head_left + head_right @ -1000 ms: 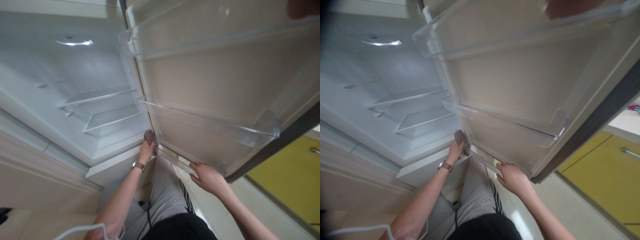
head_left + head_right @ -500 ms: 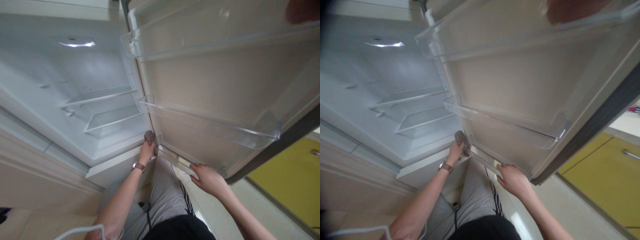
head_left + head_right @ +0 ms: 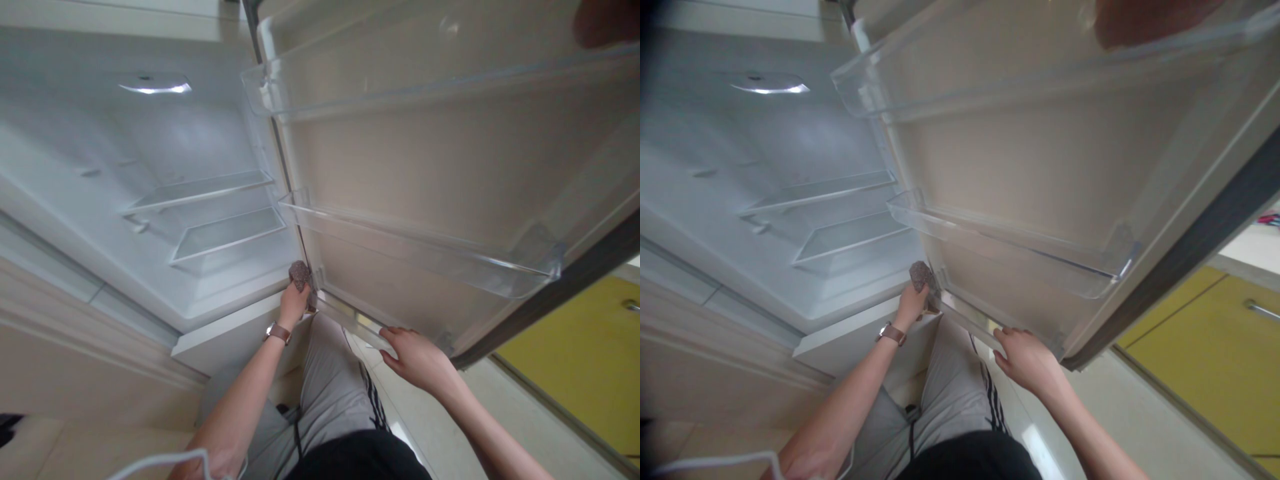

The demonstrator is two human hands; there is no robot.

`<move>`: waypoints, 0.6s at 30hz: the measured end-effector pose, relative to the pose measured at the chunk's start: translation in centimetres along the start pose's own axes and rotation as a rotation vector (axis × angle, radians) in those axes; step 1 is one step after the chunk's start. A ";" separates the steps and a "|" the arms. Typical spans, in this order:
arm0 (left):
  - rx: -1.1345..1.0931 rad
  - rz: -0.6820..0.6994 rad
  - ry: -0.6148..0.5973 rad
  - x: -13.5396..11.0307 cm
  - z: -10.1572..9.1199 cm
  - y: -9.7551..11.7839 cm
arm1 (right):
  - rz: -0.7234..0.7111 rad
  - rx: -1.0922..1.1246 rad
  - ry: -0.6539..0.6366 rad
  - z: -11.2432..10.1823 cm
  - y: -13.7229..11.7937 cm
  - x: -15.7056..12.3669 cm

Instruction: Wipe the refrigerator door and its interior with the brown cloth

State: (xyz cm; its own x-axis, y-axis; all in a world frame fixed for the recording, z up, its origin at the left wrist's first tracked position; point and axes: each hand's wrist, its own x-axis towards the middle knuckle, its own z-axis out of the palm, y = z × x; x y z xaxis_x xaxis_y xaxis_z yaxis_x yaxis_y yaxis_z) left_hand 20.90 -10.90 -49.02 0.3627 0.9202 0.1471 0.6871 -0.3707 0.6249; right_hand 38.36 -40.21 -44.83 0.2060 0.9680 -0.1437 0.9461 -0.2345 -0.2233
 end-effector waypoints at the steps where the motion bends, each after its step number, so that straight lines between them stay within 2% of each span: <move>1: -0.002 -0.003 0.003 0.0 0.0 0.0 | -0.001 0.000 0.000 0.1 0.0 0.0; 18: -0.029 0.008 -0.016 -0.2 -0.2 0.2 | -0.010 0.004 0.001 0.1 0.1 0.0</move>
State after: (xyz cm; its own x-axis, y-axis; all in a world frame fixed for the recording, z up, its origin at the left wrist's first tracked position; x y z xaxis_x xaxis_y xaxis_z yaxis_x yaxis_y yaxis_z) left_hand 20.81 -11.12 -48.80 0.3781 0.9151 0.1404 0.6658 -0.3741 0.6456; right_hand 38.40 -40.21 -44.95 0.1968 0.9703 -0.1406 0.9472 -0.2252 -0.2282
